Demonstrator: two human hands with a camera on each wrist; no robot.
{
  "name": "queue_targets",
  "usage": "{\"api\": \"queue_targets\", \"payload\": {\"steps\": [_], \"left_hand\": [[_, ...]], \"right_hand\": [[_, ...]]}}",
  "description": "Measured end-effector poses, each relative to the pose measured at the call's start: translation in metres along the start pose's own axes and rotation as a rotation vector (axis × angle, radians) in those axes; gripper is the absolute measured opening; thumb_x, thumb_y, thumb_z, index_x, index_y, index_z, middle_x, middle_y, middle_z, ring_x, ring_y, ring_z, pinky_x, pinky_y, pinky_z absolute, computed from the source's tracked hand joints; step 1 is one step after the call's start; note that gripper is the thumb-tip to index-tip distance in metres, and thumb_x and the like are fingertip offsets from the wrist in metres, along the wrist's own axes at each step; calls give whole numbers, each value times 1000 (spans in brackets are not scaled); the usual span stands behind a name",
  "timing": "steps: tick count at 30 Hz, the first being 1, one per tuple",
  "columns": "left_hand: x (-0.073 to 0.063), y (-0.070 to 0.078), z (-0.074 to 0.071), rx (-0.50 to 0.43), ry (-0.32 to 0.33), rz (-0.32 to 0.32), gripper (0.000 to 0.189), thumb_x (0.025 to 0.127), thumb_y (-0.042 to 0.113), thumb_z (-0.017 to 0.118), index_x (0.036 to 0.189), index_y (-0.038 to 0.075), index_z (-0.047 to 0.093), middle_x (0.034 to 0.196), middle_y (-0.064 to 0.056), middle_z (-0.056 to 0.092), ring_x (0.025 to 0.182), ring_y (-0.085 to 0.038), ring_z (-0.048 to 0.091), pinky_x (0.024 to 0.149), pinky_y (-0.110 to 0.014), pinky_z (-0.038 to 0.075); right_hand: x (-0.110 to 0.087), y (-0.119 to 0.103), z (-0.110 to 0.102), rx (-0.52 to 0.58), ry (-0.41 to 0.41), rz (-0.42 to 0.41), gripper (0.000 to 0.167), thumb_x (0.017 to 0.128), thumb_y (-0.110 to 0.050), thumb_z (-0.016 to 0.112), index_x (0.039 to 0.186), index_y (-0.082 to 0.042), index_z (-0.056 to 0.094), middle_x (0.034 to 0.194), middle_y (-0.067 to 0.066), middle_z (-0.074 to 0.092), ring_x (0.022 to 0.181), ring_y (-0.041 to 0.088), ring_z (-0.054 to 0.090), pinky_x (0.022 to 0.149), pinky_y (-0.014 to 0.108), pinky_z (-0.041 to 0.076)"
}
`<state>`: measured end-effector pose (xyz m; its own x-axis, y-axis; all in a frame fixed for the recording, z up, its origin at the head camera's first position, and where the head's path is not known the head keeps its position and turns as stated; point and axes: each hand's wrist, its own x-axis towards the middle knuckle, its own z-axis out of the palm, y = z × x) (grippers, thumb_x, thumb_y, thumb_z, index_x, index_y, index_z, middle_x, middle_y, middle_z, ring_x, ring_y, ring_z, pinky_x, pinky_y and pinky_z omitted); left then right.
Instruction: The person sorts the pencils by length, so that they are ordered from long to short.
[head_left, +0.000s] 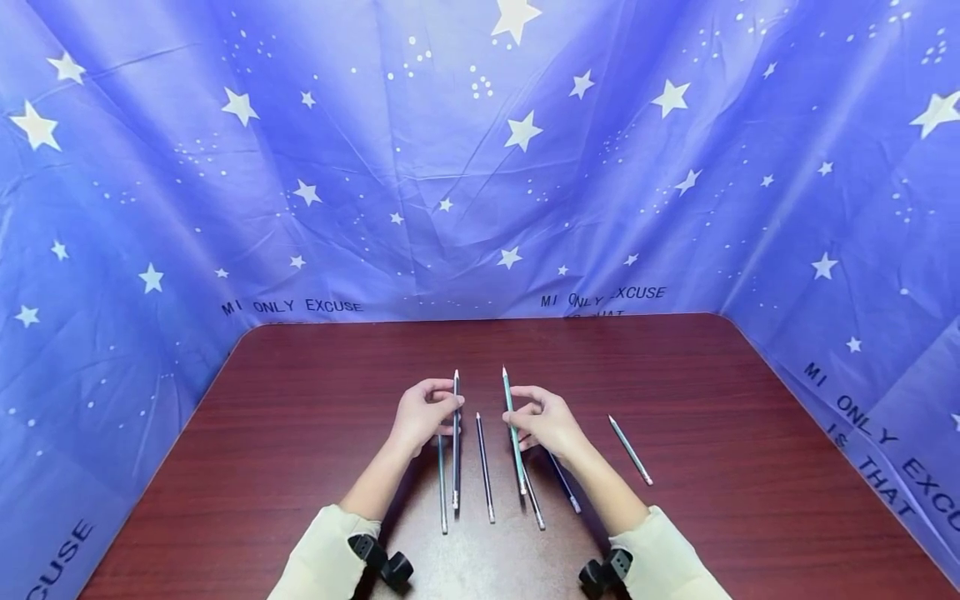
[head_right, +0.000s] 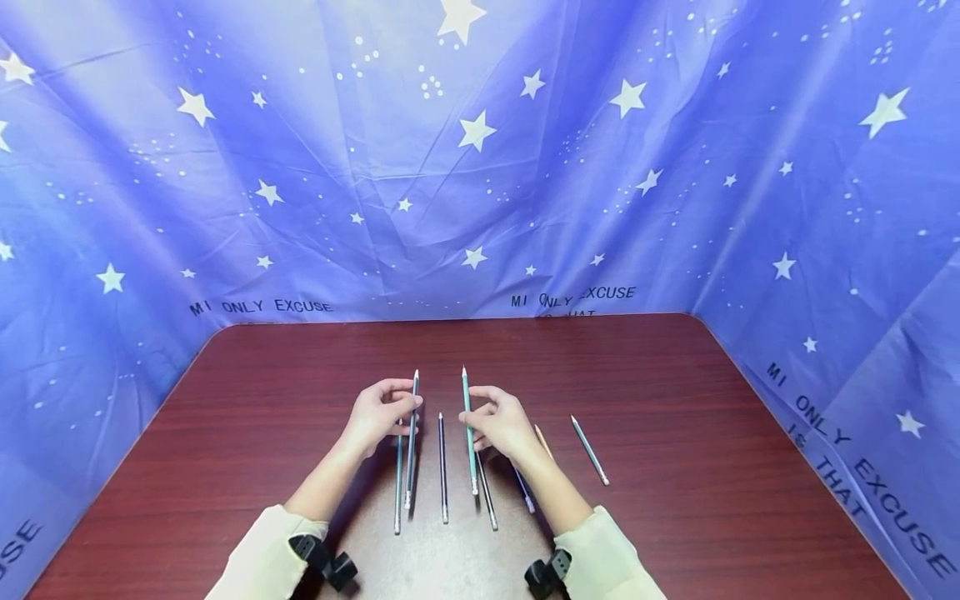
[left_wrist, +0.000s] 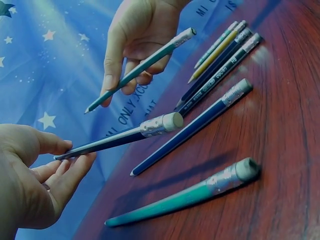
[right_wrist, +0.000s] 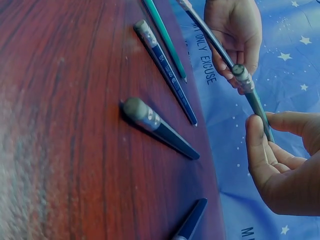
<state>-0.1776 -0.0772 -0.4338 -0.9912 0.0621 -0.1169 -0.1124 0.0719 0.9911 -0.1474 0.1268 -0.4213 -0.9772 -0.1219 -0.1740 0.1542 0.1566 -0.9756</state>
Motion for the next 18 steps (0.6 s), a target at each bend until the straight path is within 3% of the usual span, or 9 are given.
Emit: {"api": "queue_targets", "payload": {"steps": [18], "left_hand": [[9, 3, 9, -21, 9, 24, 37, 80, 7, 69, 115, -1, 59, 87, -8, 66, 62, -11, 63, 54, -32, 58]], "right_hand": [[-1, 2, 2, 15, -17, -17, 51, 83, -4, 66, 130, 1, 48, 77, 8, 64, 54, 11, 55, 51, 28, 54]]}}
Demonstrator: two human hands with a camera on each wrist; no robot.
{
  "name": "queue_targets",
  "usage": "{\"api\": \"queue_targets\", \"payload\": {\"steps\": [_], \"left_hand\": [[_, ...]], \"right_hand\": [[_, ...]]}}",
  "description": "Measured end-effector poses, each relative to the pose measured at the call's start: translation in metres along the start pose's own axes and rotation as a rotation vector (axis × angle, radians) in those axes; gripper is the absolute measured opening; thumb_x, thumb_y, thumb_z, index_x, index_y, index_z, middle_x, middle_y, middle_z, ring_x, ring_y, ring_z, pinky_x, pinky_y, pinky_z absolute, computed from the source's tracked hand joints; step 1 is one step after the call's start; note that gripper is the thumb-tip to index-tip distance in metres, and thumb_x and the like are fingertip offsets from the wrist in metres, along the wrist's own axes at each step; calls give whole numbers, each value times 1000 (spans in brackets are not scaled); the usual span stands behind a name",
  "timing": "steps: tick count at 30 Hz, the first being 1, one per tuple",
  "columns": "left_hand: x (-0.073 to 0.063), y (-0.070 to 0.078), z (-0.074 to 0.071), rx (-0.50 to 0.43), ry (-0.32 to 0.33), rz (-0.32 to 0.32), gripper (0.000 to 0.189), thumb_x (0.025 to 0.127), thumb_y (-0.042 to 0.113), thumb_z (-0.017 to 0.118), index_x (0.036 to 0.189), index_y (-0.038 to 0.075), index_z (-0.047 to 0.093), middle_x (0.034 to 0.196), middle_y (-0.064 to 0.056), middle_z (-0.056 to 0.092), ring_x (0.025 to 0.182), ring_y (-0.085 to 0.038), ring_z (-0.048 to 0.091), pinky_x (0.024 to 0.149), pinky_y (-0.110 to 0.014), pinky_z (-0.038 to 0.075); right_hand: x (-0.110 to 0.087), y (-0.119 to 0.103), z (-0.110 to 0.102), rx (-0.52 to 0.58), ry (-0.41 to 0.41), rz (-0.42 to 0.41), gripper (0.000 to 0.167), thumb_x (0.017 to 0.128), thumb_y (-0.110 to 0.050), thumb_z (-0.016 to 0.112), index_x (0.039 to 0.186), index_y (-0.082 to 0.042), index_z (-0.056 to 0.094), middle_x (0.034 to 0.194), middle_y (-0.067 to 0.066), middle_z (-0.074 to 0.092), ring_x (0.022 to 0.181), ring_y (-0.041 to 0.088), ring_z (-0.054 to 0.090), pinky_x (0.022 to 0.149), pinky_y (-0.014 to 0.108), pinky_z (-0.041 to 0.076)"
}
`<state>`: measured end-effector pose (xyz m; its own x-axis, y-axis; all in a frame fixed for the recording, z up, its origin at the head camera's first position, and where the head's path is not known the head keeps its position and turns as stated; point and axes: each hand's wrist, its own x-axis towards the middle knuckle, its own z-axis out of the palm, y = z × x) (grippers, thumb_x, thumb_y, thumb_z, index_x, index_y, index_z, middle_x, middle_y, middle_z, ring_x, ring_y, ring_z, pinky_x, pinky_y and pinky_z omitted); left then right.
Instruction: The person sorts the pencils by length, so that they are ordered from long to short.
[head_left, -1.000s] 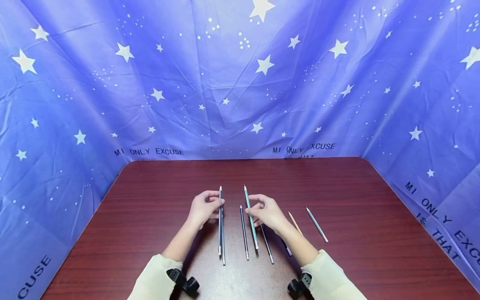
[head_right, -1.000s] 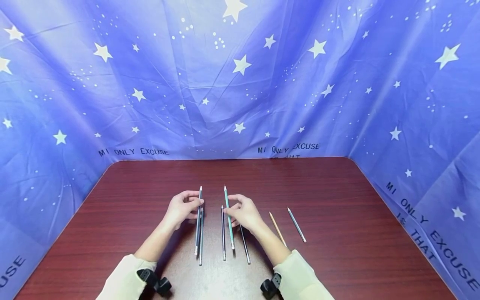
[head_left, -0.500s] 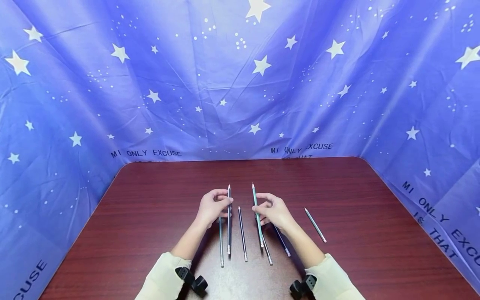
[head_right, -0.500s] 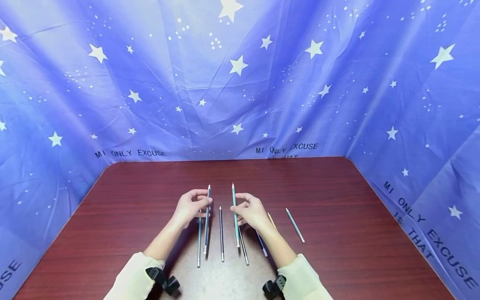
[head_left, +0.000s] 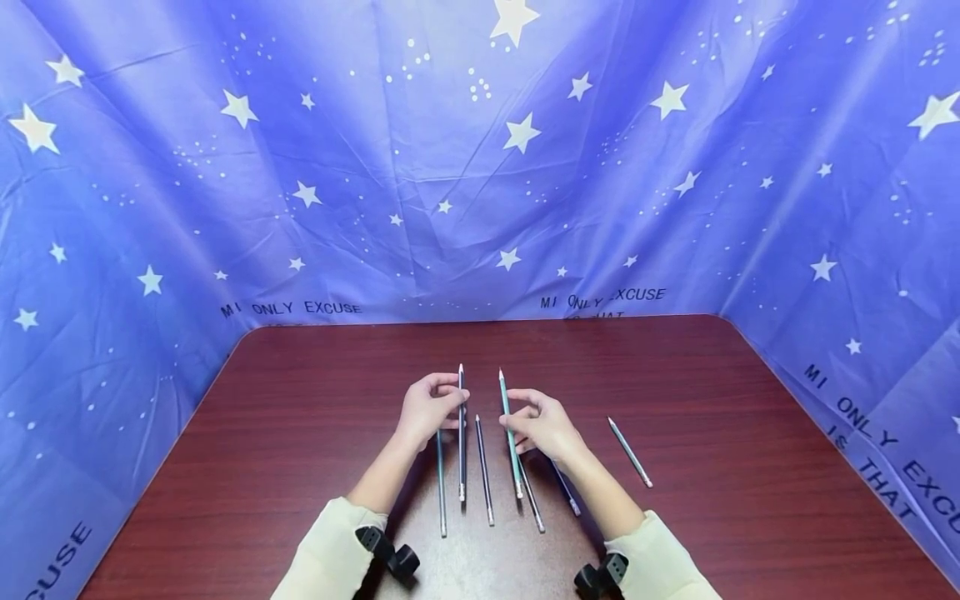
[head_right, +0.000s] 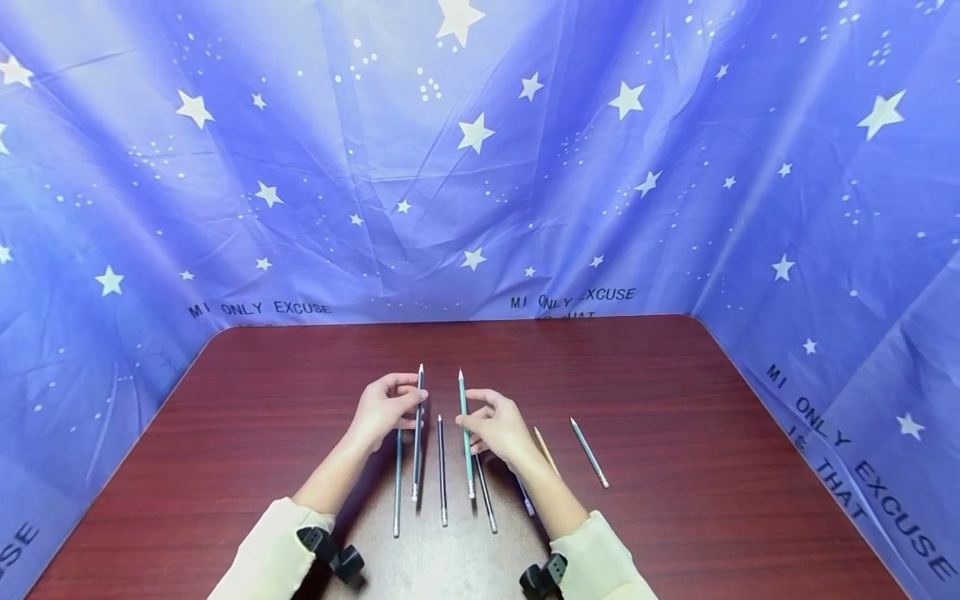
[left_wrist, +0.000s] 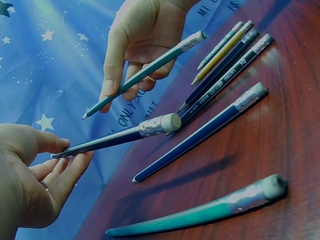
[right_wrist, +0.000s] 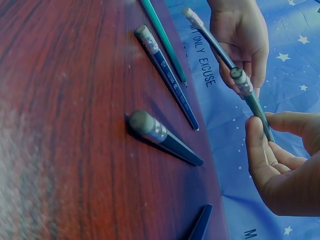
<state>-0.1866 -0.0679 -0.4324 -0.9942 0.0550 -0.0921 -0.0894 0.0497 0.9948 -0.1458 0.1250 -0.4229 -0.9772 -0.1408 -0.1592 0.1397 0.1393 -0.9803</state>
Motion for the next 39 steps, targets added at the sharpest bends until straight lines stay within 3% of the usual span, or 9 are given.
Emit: {"api": "queue_targets", "payload": {"steps": [14, 20, 30, 39], "left_hand": [[17, 10, -1, -2, 47, -11, 34, 80, 6, 68, 113, 1, 61, 86, -6, 66, 59, -9, 59, 54, -33, 58], [30, 17, -4, -5, 74, -23, 36, 80, 7, 69, 115, 1, 60, 86, -4, 64, 58, -8, 60, 51, -27, 56], [52, 25, -8, -20, 110, 2, 39, 80, 5, 68, 117, -1, 59, 84, -3, 63, 56, -7, 58, 49, -24, 55], [67, 27, -12, 18, 135, 35, 38, 80, 5, 68, 116, -2, 59, 80, -1, 61, 58, -7, 56, 57, -34, 58]], "right_hand": [[-2, -2, 0, 6, 14, 5, 51, 83, -4, 67, 130, 1, 48, 76, 7, 64, 53, 10, 54, 51, 28, 54], [-2, -2, -2, -5, 11, -9, 52, 83, -4, 66, 131, 2, 46, 76, 6, 64, 53, 10, 55, 51, 31, 55], [-2, 1, -3, 14, -1, -8, 52, 82, -4, 66, 130, 3, 47, 72, 2, 63, 52, 10, 55, 49, 25, 53], [-4, 4, -2, 24, -3, -3, 53, 83, -3, 66, 131, 4, 46, 73, 3, 62, 52, 9, 55, 48, 25, 52]]}}
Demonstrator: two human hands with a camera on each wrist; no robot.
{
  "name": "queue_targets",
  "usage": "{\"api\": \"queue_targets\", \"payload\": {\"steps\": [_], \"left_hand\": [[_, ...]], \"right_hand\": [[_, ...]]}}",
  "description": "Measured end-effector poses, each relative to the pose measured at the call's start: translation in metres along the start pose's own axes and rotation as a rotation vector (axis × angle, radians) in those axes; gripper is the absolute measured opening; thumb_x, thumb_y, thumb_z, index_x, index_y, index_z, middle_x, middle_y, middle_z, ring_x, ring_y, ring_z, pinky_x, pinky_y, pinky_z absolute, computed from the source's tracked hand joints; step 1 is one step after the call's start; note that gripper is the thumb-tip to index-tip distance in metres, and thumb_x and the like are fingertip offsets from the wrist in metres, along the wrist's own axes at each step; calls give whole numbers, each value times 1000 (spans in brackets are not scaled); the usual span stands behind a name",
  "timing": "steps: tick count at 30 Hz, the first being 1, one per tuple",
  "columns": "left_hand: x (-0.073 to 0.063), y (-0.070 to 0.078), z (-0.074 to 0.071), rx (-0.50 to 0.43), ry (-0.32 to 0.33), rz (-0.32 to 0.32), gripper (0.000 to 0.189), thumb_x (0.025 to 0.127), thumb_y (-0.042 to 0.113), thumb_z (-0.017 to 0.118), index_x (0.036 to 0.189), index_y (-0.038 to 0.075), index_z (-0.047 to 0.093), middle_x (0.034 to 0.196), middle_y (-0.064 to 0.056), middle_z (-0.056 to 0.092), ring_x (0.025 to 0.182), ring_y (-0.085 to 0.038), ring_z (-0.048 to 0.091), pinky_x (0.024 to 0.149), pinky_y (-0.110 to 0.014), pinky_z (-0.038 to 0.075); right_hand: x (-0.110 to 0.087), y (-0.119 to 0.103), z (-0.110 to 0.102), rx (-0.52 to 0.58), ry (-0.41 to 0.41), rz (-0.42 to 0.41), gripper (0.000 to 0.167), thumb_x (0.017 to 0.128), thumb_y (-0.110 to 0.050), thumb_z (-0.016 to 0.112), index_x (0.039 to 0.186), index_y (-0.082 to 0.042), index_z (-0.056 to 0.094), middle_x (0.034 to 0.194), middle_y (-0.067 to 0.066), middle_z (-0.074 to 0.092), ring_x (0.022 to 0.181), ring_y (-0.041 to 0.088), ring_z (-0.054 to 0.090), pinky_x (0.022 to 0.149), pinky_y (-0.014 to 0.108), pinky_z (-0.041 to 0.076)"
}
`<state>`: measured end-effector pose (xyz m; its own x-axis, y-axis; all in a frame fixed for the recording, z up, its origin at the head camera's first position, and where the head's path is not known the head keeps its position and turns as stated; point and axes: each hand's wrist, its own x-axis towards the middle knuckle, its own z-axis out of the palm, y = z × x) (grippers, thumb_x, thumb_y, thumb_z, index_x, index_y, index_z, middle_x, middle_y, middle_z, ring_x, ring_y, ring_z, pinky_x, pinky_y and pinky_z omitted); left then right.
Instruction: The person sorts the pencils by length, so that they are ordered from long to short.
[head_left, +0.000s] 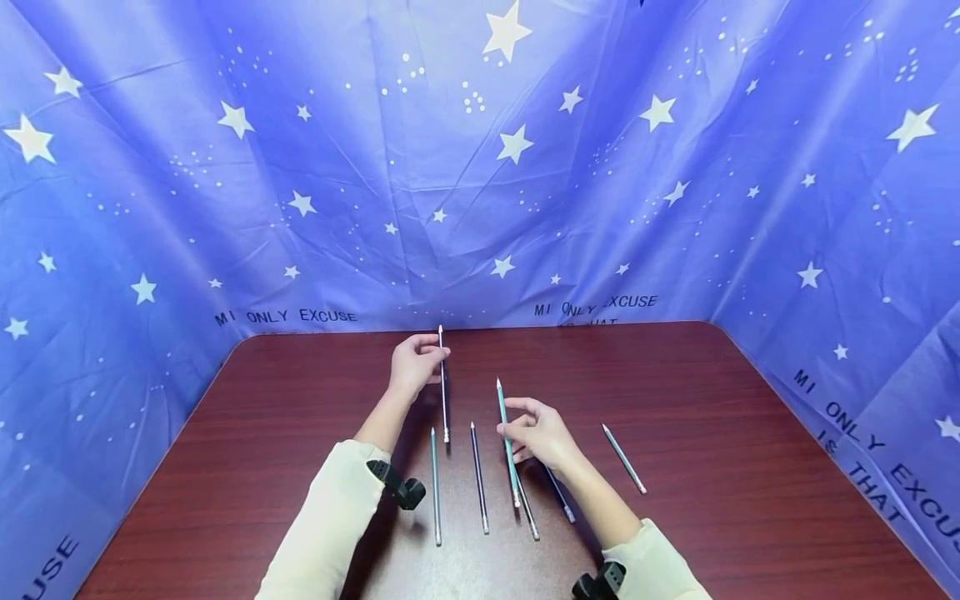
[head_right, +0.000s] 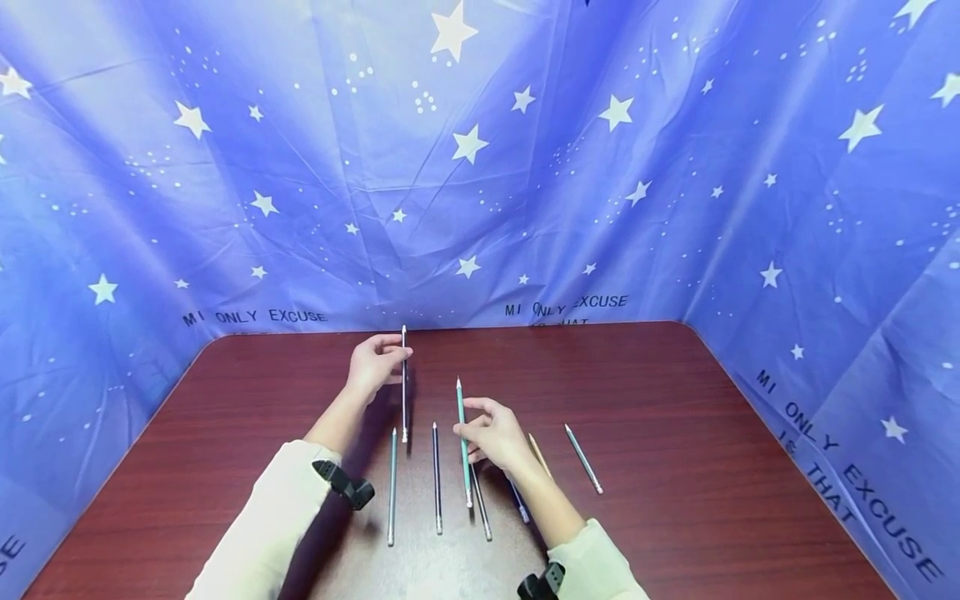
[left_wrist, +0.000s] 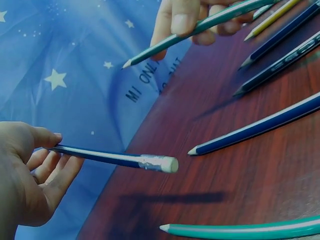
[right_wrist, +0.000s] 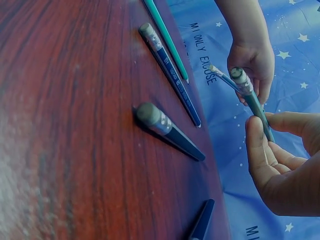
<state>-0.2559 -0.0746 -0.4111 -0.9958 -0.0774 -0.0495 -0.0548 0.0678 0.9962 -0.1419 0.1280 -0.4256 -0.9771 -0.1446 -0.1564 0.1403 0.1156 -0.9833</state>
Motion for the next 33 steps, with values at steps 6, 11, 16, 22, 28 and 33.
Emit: {"api": "queue_targets", "payload": {"steps": [6, 11, 16, 22, 28, 33], "left_hand": [[10, -5, -9, 42, 26, 25, 37, 79, 4, 68, 115, -2, 60, 83, -6, 63, 62, -9, 58, 60, -38, 59], [18, -11, -21, 67, 58, 92, 34, 77, 5, 69, 109, -2, 62, 79, -8, 64, 56, -8, 56, 53, -36, 58], [24, -13, -32, 105, 76, 91, 35, 77, 5, 69, 111, -3, 61, 82, -9, 64, 56, -8, 56, 56, -38, 58], [27, -13, -43, 206, 70, 37, 38, 80, 7, 68, 116, -2, 60, 86, -8, 63, 60, -7, 55, 61, -36, 59], [31, -16, -53, 236, 78, 7, 39, 80, 7, 68, 118, 0, 59, 89, -10, 62, 63, -12, 58, 60, -35, 59], [31, -21, -58, 272, 76, -9, 40, 80, 8, 68, 118, -2, 58, 91, -12, 62, 61, -8, 56, 58, -33, 58]], "right_hand": [[0, 1, 0, -1, 8, 5, 52, 83, -2, 65, 131, 4, 46, 73, 4, 62, 51, 8, 54, 47, 24, 52], [0, 2, -1, -5, 11, 4, 52, 83, -3, 66, 130, 4, 46, 72, 3, 63, 51, 9, 55, 48, 25, 53], [0, 2, -1, 0, 8, 0, 53, 83, -3, 66, 131, 5, 45, 72, 3, 63, 51, 9, 55, 47, 25, 52], [0, 4, -2, -2, 14, -5, 52, 82, -2, 66, 130, 5, 45, 71, 3, 63, 51, 9, 54, 47, 24, 52], [0, 5, -4, -20, 23, -11, 52, 82, -2, 66, 129, 5, 46, 73, 7, 64, 51, 9, 55, 50, 29, 54], [0, 5, -5, -28, 28, -13, 52, 82, -3, 66, 129, 5, 47, 72, 7, 64, 50, 9, 55, 50, 31, 55]]}}
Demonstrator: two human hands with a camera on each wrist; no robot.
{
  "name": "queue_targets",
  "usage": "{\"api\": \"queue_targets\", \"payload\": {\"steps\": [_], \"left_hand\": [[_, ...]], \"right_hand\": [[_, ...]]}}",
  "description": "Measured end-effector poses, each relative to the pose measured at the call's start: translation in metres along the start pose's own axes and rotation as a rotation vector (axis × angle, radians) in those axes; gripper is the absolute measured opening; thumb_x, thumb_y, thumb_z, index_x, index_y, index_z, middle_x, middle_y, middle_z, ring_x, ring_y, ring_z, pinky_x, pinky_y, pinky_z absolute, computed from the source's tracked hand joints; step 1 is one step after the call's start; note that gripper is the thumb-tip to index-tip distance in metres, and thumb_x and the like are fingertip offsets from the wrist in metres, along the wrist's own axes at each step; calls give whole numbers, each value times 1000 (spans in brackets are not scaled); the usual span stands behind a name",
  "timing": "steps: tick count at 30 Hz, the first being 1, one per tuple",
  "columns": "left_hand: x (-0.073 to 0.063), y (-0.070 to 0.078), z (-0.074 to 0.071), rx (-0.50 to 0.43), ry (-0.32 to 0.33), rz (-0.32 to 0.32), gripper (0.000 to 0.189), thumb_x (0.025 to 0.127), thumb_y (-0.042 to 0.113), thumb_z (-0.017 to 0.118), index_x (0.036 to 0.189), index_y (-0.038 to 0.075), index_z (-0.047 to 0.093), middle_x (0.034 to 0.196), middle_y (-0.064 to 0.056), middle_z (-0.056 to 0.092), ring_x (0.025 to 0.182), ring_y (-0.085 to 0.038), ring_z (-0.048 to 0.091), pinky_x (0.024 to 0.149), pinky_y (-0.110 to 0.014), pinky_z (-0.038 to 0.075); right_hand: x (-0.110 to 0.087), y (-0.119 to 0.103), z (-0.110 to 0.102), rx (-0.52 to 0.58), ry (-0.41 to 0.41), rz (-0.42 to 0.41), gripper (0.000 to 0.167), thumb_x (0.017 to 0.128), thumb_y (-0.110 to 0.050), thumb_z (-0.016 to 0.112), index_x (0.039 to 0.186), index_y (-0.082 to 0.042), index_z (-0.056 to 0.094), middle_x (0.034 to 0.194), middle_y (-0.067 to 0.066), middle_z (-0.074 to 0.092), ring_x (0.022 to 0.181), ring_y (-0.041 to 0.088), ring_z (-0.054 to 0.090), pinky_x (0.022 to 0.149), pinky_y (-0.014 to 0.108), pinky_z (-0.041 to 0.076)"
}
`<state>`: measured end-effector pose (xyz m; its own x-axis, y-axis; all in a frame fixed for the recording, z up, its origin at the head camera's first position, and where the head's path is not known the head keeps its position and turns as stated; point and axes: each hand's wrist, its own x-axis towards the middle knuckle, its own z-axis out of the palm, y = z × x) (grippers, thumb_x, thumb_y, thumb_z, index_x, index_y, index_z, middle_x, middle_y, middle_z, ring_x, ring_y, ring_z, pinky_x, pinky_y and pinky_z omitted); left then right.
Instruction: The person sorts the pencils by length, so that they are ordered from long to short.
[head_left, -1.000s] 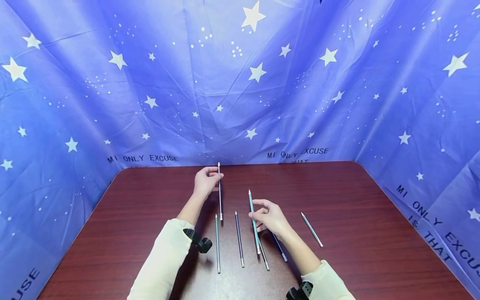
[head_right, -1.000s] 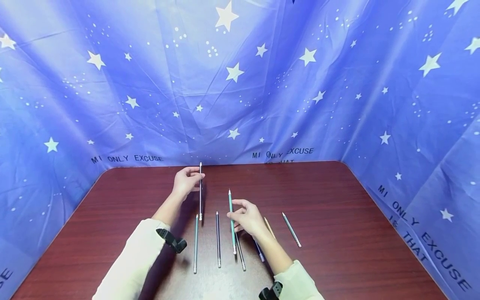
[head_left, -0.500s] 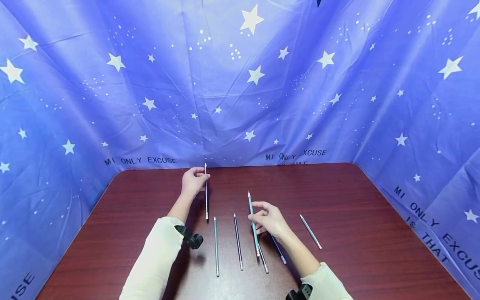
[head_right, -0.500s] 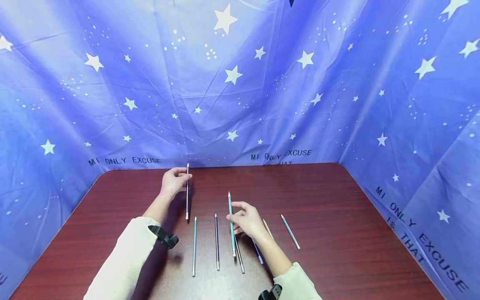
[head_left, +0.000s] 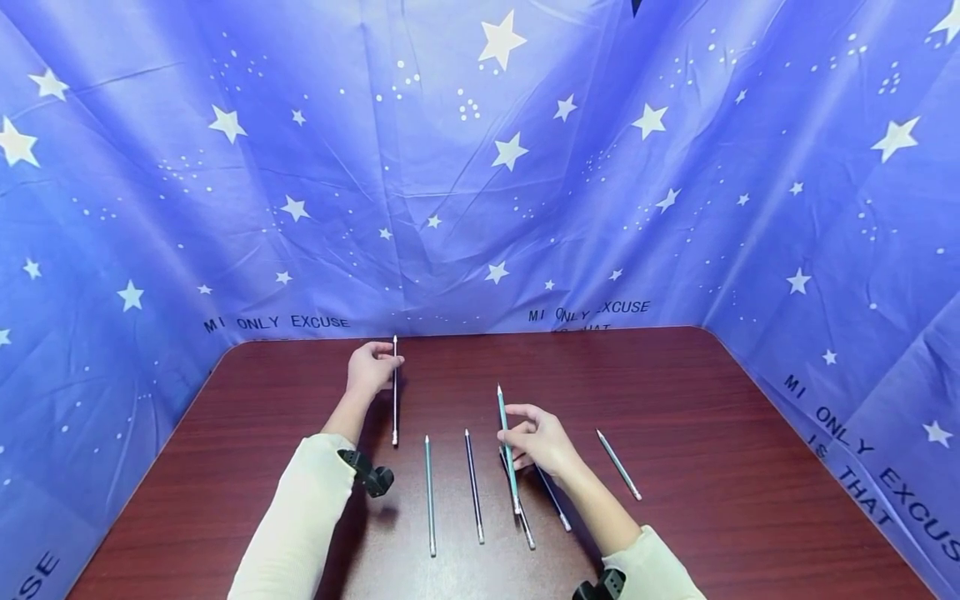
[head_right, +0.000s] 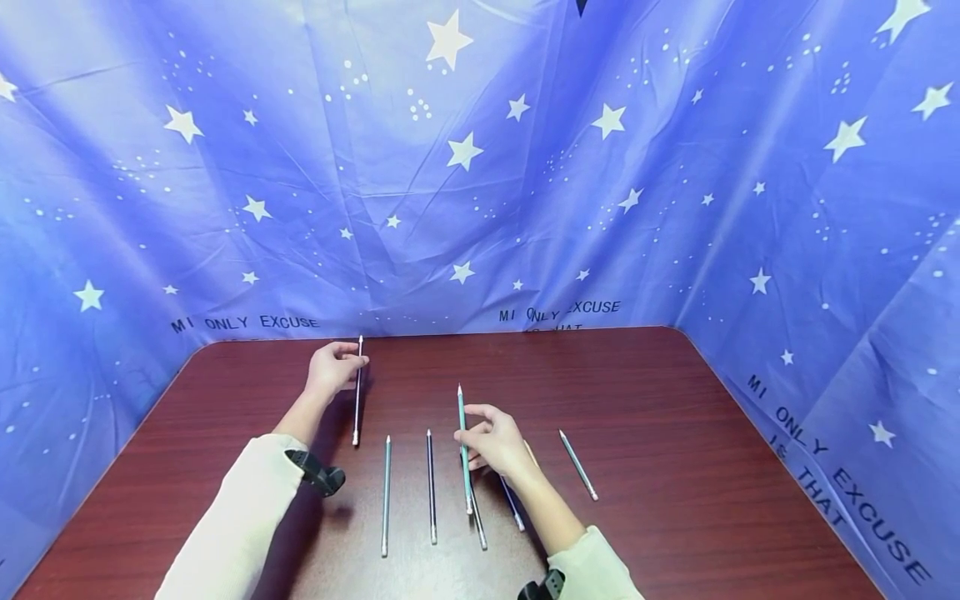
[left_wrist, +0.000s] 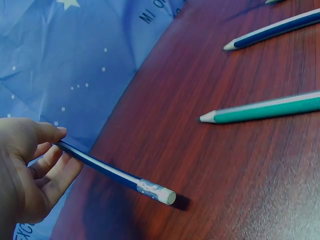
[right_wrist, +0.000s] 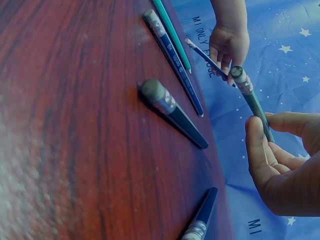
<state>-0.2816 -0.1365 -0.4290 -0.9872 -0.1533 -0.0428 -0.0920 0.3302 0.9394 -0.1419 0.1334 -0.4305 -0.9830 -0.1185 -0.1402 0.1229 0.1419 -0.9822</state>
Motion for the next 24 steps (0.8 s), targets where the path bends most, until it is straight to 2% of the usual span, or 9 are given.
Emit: {"api": "queue_targets", "payload": {"steps": [6, 12, 19, 24], "left_hand": [[1, -8, -2, -20, -15, -39, 39, 80, 6, 66, 117, -4, 56, 91, -12, 62, 58, -7, 56, 55, -31, 58], [1, -20, -3, -26, -26, -86, 38, 81, 6, 66, 117, -4, 55, 98, -17, 64, 63, -12, 61, 55, -32, 58], [2, -31, -2, 22, -28, -96, 40, 81, 7, 66, 118, -2, 55, 88, -11, 61, 58, -10, 57, 52, -30, 57], [4, -35, 2, 79, -24, -79, 39, 81, 8, 66, 117, -2, 56, 92, -15, 62, 60, -10, 58, 52, -29, 57]], "right_hand": [[0, 0, -1, 3, -6, 0, 52, 82, -4, 66, 130, 5, 46, 71, 4, 64, 50, 9, 55, 50, 31, 55], [1, 2, -3, 9, 6, 2, 51, 82, -1, 66, 128, 6, 47, 69, 4, 63, 50, 9, 54, 48, 27, 54], [1, 4, -5, 6, 12, -2, 51, 81, -1, 65, 128, 7, 47, 71, 5, 63, 50, 9, 54, 48, 27, 54], [-1, 4, -4, 10, 6, 6, 51, 81, -1, 66, 128, 7, 46, 71, 6, 64, 49, 8, 54, 48, 27, 54]]}}
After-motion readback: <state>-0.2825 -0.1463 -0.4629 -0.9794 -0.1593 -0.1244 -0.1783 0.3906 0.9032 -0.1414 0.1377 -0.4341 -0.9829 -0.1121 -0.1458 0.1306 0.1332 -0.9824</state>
